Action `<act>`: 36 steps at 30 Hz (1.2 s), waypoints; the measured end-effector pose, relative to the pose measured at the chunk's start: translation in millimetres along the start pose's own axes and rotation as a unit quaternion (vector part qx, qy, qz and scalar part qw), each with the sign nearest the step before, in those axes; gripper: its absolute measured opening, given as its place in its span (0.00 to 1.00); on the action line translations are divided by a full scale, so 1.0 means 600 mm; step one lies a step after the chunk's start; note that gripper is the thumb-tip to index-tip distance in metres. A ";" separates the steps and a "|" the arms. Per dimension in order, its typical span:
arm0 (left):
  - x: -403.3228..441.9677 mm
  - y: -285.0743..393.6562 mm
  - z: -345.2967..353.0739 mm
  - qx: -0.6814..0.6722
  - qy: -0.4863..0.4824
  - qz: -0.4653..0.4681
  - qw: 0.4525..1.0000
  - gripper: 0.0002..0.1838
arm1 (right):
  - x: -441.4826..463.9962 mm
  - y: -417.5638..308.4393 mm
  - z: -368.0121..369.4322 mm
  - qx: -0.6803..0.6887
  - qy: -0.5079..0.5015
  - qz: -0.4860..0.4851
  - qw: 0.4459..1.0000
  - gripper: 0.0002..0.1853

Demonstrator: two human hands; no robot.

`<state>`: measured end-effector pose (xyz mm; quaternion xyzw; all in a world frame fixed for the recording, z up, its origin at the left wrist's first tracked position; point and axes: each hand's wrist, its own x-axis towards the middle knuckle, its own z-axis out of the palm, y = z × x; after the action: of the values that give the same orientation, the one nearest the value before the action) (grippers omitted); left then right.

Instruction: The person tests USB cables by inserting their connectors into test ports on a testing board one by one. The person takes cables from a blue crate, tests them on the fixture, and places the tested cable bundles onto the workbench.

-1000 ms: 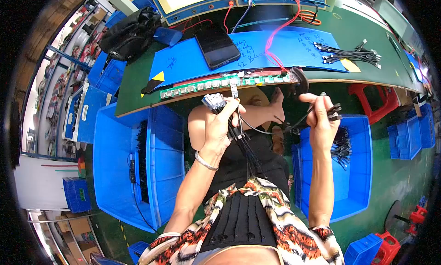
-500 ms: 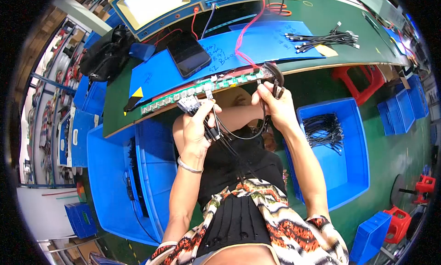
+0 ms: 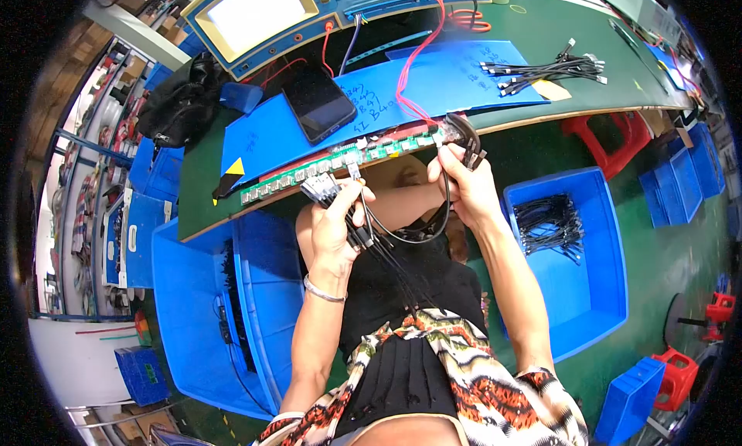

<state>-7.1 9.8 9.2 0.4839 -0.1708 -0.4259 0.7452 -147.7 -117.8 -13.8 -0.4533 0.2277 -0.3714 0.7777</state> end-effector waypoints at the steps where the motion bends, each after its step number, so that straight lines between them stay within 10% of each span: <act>1: -0.002 0.003 0.002 0.003 0.003 -0.004 1.000 0.03 | 0.001 -0.004 0.004 0.000 -0.003 -0.002 1.000 0.15; 36: 0.001 0.000 -0.002 -0.016 -0.003 0.002 1.000 0.05 | -0.001 -0.025 0.040 -0.006 0.093 0.009 0.996 0.04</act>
<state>-6.2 10.2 8.4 0.4705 -0.1670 -0.4280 0.7533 -137.1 -109.3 10.8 -0.4196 0.3052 -0.4029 0.7539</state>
